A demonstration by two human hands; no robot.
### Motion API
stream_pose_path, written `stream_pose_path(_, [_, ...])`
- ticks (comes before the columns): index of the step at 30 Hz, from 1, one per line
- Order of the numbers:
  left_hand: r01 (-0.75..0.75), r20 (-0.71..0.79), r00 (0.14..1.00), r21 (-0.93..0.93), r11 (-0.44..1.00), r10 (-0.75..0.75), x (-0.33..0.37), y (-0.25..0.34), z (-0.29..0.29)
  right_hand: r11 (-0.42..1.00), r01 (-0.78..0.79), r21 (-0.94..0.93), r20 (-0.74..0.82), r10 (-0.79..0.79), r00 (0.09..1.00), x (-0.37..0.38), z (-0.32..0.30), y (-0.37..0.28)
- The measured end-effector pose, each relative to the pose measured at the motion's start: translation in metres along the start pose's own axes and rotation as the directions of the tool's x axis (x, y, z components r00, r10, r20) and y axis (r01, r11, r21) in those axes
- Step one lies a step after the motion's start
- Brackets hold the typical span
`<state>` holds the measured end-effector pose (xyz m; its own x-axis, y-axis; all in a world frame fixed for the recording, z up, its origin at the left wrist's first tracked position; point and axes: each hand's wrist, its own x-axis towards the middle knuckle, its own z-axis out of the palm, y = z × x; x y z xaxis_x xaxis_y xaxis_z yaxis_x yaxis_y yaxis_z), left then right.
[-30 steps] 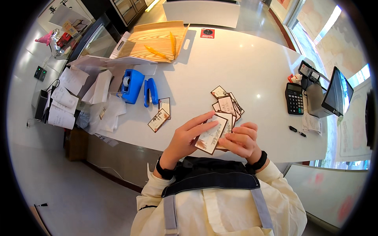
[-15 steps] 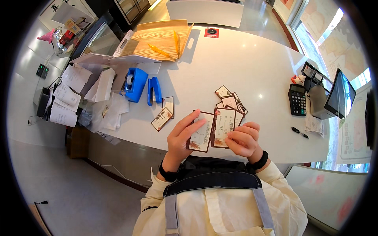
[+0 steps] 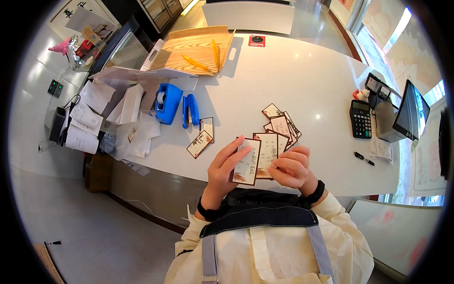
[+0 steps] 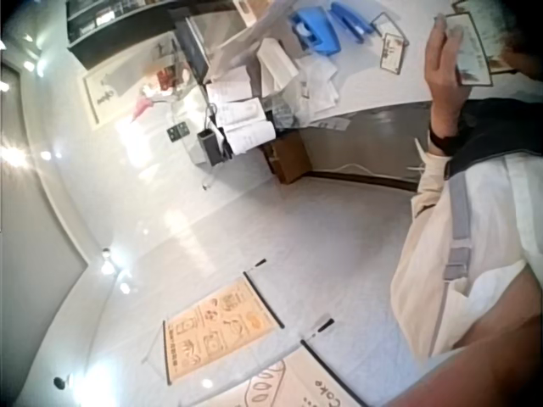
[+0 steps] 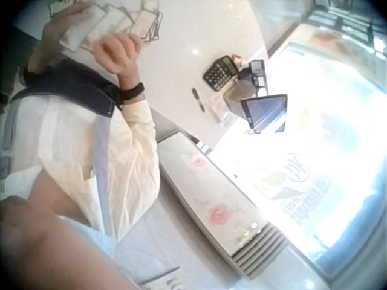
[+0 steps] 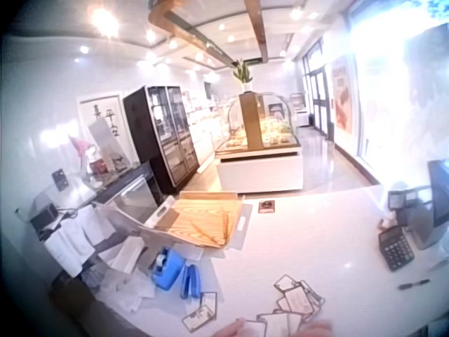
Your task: The person retrieves a stack of small rectangular cards from a desk drawer and sorts them on the counter. They then attach rubber bands to the cards and walk to a glass display case to place the cards among various baked goods.
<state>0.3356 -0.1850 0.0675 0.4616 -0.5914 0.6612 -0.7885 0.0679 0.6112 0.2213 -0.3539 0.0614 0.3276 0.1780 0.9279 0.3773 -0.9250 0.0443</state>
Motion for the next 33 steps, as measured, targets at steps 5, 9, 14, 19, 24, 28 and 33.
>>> stream_pose_path(5, [-0.013, 0.028, 1.0, -0.017, 1.0, 0.014, -0.001, 0.0, 0.0, 0.999, 0.011, 0.031, 0.006, -0.011, 1.0, 0.003, 0.002, -0.002])
stream_pose_path(9, [-0.018, 0.039, 0.999, -0.011, 1.0, 0.018, -0.001, 0.002, 0.001, 0.998, -0.002, 0.06, 0.03, 0.0, 1.0, 0.009, 0.006, -0.003])
stream_pose_path(14, [-0.052, -0.015, 0.999, 0.029, 0.998, 0.052, -0.002, 0.005, -0.002, 0.998, 0.039, 0.042, -0.034, -0.038, 0.999, 0.007, 0.01, -0.004])
stream_pose_path(19, [-0.066, 0.002, 0.998, 0.02, 0.998, 0.066, -0.004, 0.005, -0.003, 0.998, -0.008, 0.059, -0.062, 0.011, 0.998, -0.001, 0.01, -0.004])
stream_pose_path(24, [-0.045, 0.016, 0.999, 0.0, 0.999, 0.045, -0.005, 0.004, -0.002, 0.995, -0.06, 0.075, -0.07, 0.065, 0.995, -0.008, 0.011, -0.003])
stream_pose_path(28, [-0.04, 0.031, 0.999, -0.006, 0.999, 0.04, -0.005, 0.004, -0.001, 0.993, -0.098, 0.057, -0.097, 0.104, 0.99, -0.008, 0.014, -0.004])
stream_pose_path(33, [-0.046, 0.032, 0.998, 0.001, 0.999, 0.046, -0.005, 0.004, -0.001, 0.99, -0.129, 0.064, -0.157, 0.138, 0.978, -0.01, 0.02, -0.003])
